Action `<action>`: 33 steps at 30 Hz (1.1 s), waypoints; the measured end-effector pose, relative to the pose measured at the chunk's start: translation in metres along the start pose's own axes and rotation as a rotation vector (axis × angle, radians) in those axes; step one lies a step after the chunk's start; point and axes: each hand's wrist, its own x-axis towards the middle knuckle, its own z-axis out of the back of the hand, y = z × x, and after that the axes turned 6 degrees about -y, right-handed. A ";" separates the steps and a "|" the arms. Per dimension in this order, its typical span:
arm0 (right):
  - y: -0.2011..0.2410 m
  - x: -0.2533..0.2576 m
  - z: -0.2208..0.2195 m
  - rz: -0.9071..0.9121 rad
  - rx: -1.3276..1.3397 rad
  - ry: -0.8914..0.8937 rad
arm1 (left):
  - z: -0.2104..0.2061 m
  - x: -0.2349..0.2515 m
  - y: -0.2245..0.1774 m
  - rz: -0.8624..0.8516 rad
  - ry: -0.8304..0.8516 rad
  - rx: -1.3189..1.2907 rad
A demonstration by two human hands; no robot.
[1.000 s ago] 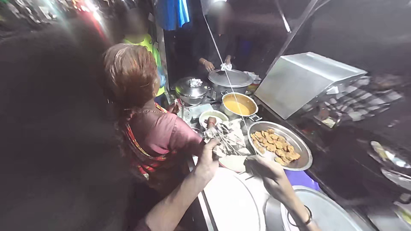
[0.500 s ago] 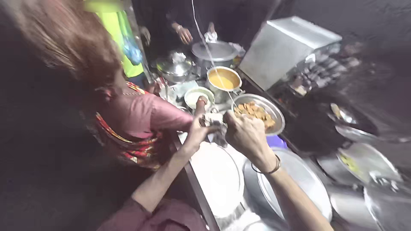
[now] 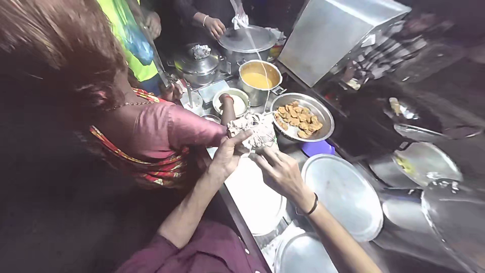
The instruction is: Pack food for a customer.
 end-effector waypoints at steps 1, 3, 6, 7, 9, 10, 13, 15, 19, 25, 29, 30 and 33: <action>0.000 0.000 0.000 0.025 0.039 -0.018 | -0.003 0.000 0.004 -0.002 -0.035 -0.002; -0.001 0.004 0.000 0.023 0.166 -0.037 | -0.005 0.002 0.010 0.004 -0.085 -0.010; -0.002 0.004 -0.009 -0.154 0.424 -0.146 | -0.006 0.001 0.016 0.014 -0.140 0.036; -0.001 0.003 -0.015 -0.234 0.518 -0.212 | -0.005 0.000 0.018 0.010 -0.158 0.045; 0.001 0.001 -0.023 -0.342 0.666 -0.313 | -0.001 0.003 0.022 -0.006 -0.190 0.031; 0.004 0.001 -0.025 -0.368 0.722 -0.335 | 0.002 0.007 0.023 -0.021 -0.204 0.015; 0.006 0.001 -0.025 -0.390 0.844 -0.376 | 0.011 0.006 0.015 -0.086 -0.190 0.037; 0.003 -0.005 -0.026 -0.411 0.874 -0.439 | 0.020 -0.005 0.005 -0.106 -0.129 0.107; -0.026 -0.017 -0.028 -0.588 0.830 -0.668 | 0.055 -0.036 -0.004 -0.060 0.045 0.247; -0.106 -0.009 -0.088 -1.313 0.937 -0.747 | 0.103 -0.077 0.015 0.060 0.294 0.239; -0.134 0.040 -0.165 -1.436 1.047 -0.444 | 0.111 -0.074 0.027 0.135 0.398 0.195; -0.148 0.061 -0.193 -1.414 1.048 -0.422 | 0.112 -0.070 0.026 0.127 0.432 0.221; -0.185 0.136 -0.266 -1.319 1.044 -0.387 | 0.115 -0.055 0.015 0.024 0.541 0.352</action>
